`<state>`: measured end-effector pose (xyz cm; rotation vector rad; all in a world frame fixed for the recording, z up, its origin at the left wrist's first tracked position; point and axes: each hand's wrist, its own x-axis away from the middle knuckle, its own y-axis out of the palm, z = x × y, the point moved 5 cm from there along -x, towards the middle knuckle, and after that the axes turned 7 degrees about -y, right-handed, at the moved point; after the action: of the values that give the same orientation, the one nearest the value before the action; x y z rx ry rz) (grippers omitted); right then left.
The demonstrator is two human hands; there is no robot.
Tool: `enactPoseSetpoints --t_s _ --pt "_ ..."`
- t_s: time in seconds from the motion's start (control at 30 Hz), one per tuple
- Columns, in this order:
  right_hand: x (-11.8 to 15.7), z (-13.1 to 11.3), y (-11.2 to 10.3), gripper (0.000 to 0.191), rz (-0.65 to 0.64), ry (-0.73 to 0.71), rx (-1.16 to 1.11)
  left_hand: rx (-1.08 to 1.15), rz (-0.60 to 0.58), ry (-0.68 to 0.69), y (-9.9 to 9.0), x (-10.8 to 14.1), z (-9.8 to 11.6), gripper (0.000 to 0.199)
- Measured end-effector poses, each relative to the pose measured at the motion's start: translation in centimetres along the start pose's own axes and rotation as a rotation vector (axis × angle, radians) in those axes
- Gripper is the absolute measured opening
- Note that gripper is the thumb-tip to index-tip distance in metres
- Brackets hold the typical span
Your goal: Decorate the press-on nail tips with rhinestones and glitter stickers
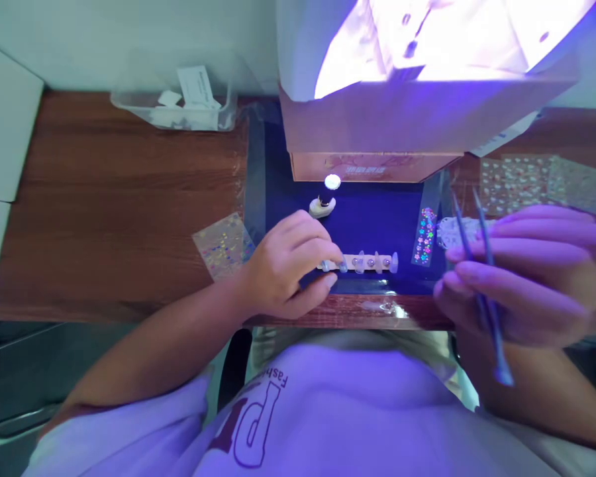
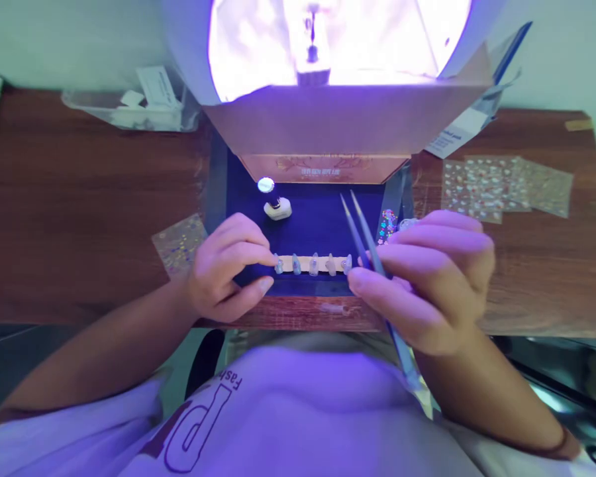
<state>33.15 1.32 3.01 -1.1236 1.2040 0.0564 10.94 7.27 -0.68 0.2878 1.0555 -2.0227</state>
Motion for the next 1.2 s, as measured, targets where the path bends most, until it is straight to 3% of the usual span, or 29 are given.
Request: enactPoseSetpoints --t_s 0.03,0.1,0.17,0.23,0.3,0.37,0.47,0.57,0.67,0.77,0.93,1.03,1.2 --pt "-0.7 -0.9 0.0 0.026 0.030 -0.171 0.068 0.030 -0.012 0.015 -0.1 0.0 0.4 0.019" --pt "-2.3 -2.2 0.9 0.025 -0.057 -0.330 0.214 0.147 -0.069 -0.027 0.0 -0.1 1.4 0.015" --pt "-4.1 -3.1 2.1 0.025 -0.219 -0.379 0.362 0.364 -0.176 -0.201 0.6 -0.3 2.2 0.010" --pt "-5.8 -4.2 2.9 0.021 -0.301 -0.470 0.437 0.602 -0.273 -0.447 1.5 -0.5 2.9 0.027" --pt "-7.3 -5.0 3.3 0.020 -0.280 -0.535 0.474 0.743 -0.252 -0.626 2.0 -0.7 3.6 0.032" --pt "-8.3 -5.1 3.7 0.021 -0.299 -0.522 0.450 0.780 -0.150 -0.689 1.9 -0.9 4.1 0.026" --pt "-8.0 -4.2 3.8 0.038 -0.343 -0.425 0.310 0.653 0.005 -0.661 1.0 -0.5 3.9 0.026" --pt "-6.1 -2.6 3.3 0.052 -0.229 -0.325 0.107 0.373 0.192 -0.556 -0.4 0.8 2.7 0.025" --pt "-3.7 -0.6 3.9 0.038 -0.186 -0.224 -0.088 0.162 0.294 -0.453 -1.0 2.0 1.3 0.018" --pt "-2.0 0.0 6.1 0.027 -0.358 -0.246 -0.227 0.071 0.293 -0.369 -0.5 2.3 0.4 0.014" --pt "-1.5 0.1 8.9 0.046 -0.641 -0.159 -0.229 -0.034 0.218 -0.281 0.7 2.0 0.4 0.008" --pt "-1.6 -0.2 9.5 0.047 -0.696 -0.135 -0.216 -0.056 0.172 -0.262 1.0 2.0 0.2 0.009" --pt "-1.4 -0.4 9.9 0.031 -0.694 -0.126 -0.244 -0.125 0.126 -0.231 1.3 1.9 -0.2 0.010"
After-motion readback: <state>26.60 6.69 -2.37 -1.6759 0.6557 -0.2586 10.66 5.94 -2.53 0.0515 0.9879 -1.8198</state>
